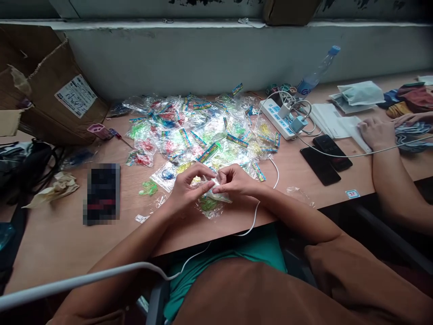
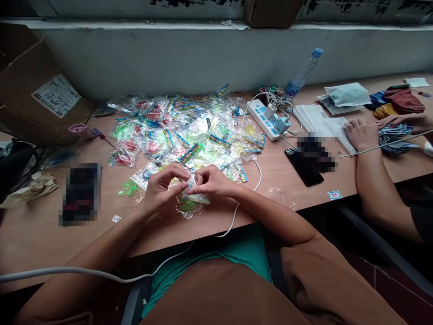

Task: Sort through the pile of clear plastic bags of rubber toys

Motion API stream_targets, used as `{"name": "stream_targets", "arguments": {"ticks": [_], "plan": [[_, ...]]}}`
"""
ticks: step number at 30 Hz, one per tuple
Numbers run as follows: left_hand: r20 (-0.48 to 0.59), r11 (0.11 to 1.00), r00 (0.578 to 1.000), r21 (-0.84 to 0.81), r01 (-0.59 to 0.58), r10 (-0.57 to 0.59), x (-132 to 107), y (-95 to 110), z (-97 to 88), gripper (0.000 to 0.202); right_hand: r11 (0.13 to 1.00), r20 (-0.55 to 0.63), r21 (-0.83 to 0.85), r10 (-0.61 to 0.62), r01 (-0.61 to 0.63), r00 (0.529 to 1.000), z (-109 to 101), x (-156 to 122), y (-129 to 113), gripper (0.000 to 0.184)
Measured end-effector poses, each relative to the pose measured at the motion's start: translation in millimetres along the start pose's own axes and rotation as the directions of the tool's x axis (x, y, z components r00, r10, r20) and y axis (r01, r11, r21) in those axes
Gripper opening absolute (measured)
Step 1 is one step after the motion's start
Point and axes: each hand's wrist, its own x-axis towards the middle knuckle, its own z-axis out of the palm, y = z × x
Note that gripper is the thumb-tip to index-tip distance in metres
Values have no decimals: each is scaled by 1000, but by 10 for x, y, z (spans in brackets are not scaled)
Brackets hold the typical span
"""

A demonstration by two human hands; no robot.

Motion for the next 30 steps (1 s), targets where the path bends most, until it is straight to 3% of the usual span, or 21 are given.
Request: {"name": "stream_targets", "arguments": {"ticks": [8,11,15,21,25,30], "plan": [[95,988,992,124,-96,84,-113,52,59,29,1000,80,-1,-13,13,997,15,-75,-8,65],[126,985,987,128,-112,96,-137,26,94,39,991,162,137,-18,-5,987,-22,-136,-76,46],[72,987,995,142,-81,71,-149,38,132,41,977,130,211,-35,7,991,-78,-170,-155,37],[-1,976,992,176,-126,128,-164,89,147,32,983,202,181,-44,7,978,-34,-158,-187,35],[65,986,990,102,-134,128,-164,79,156,25,973,233,226,-95,41,968,-15,-142,-162,26],[82,996,993,-19,-89,90,-174,35,168,29,968,378,250,-76,-22,923,-22,-166,-131,26]]}}
